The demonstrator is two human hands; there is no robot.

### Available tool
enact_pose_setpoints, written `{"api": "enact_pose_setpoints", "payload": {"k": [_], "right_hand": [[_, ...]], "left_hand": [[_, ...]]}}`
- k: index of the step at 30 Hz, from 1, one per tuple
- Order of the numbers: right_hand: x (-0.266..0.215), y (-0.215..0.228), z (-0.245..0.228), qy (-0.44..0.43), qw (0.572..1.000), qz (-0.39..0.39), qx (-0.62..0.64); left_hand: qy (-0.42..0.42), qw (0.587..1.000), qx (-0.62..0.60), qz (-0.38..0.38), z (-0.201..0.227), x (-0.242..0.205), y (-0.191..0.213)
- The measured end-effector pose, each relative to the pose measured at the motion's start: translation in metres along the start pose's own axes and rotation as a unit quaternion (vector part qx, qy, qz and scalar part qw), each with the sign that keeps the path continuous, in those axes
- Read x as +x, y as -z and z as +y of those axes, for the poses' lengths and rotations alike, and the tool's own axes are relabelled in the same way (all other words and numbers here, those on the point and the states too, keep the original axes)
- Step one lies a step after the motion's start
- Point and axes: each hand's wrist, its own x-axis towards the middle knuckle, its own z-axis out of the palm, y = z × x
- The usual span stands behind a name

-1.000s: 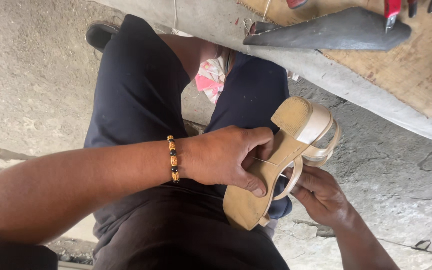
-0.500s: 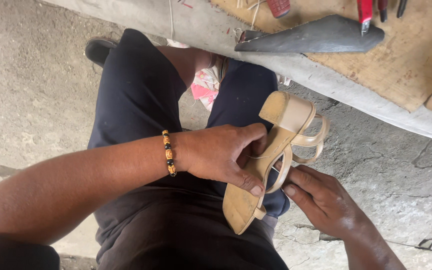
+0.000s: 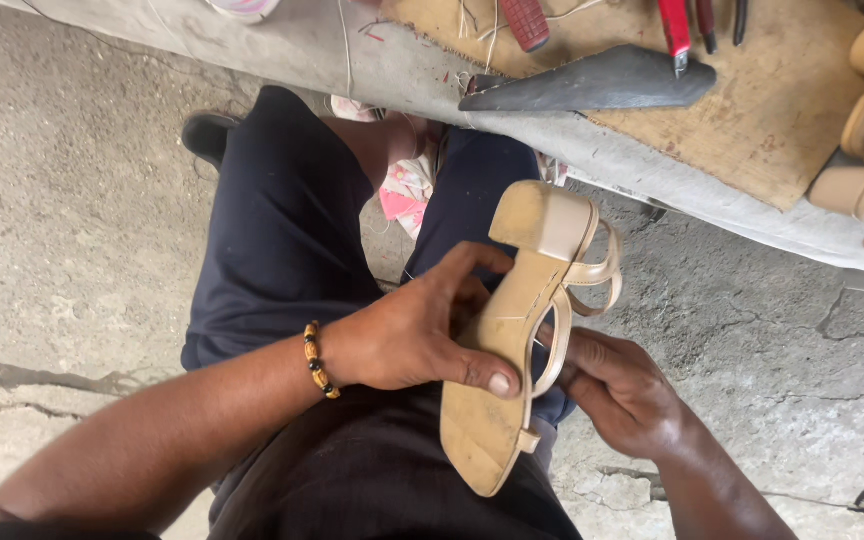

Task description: The person sews a beige high-heeled sandal using a needle and thread, repeatedly pulling the thread through the sole and straps. They trim excess thread with red-handled pliers and continue stitching the same sandal.

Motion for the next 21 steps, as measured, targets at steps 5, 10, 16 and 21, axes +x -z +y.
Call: {"api": "enact_pose_setpoints", "payload": {"k": [5,10,16,21], "right_hand": [[0.006,-0.017,0.024,0.074,0.986,-0.001,0.147],[-0.006,-0.042,0.041,0.058,0.982,0.082,0.161],[-0.009,-0.043,0.024,0.020,0.986,0.089,0.141],[-0.008,-0.033,0.008,0.037,0.990,0.072,0.113]], "left_hand": [[-0.125,0.989,0.041,0.064,-0.009,-0.026,-0.013],[-0.182,0.981,0.018,0.069,-0.004,-0.047,-0.027],[-0.180,0.980,0.052,0.060,-0.002,-0.053,-0.025],[-0.176,0.983,0.011,0.042,-0.005,-0.050,-0.026]]}}
